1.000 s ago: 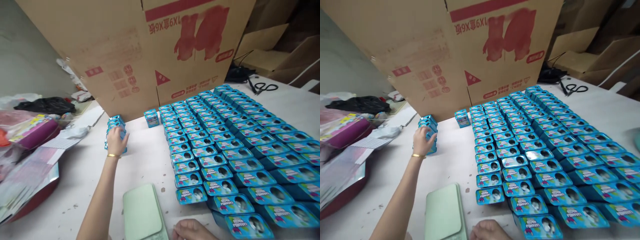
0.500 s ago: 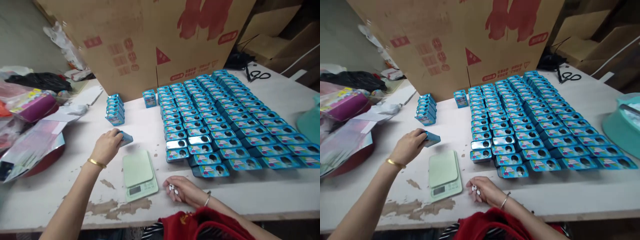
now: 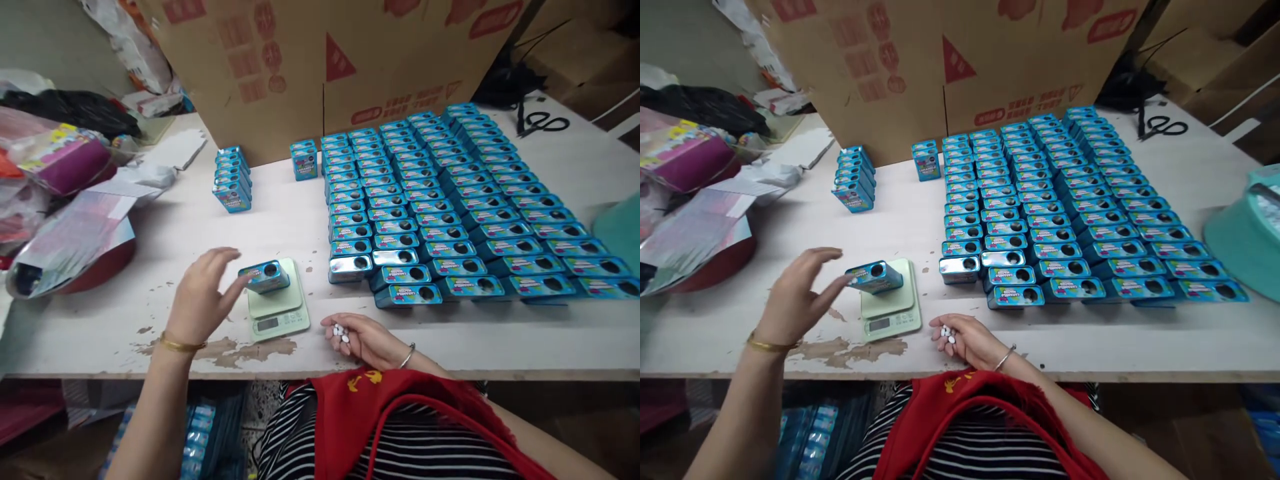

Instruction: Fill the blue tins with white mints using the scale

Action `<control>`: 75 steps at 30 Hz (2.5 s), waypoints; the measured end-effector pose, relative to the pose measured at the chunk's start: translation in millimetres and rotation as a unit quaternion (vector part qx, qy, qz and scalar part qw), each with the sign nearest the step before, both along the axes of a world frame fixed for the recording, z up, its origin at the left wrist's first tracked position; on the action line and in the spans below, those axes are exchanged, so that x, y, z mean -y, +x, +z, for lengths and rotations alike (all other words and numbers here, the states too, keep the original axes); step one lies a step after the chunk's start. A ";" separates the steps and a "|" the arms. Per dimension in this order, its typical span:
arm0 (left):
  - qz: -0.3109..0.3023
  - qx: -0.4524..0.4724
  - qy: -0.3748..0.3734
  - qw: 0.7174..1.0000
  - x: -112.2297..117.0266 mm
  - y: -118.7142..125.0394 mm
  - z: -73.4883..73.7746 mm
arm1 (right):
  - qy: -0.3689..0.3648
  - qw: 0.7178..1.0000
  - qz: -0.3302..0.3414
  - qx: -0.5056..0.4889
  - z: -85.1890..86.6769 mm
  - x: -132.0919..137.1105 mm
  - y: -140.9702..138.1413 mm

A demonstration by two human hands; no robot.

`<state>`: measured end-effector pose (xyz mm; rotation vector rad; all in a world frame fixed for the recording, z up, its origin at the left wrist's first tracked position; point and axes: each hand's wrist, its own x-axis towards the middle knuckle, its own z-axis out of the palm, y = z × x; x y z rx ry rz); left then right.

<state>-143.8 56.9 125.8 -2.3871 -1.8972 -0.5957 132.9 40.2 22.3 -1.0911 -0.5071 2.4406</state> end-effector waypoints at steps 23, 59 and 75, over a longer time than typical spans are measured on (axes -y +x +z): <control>0.243 0.215 -0.053 0.945 96.5 -47.8 -140.2 | 0.519 0.810 0.200 0.186 97.0 -85.8 -63.0; 0.242 0.196 -0.009 0.950 93.8 -43.6 -154.2 | 0.299 0.941 0.102 0.119 74.5 -89.6 -43.1; 0.125 0.074 0.124 0.982 65.3 7.5 -76.7 | 0.649 0.727 0.006 0.223 64.2 -79.2 -84.0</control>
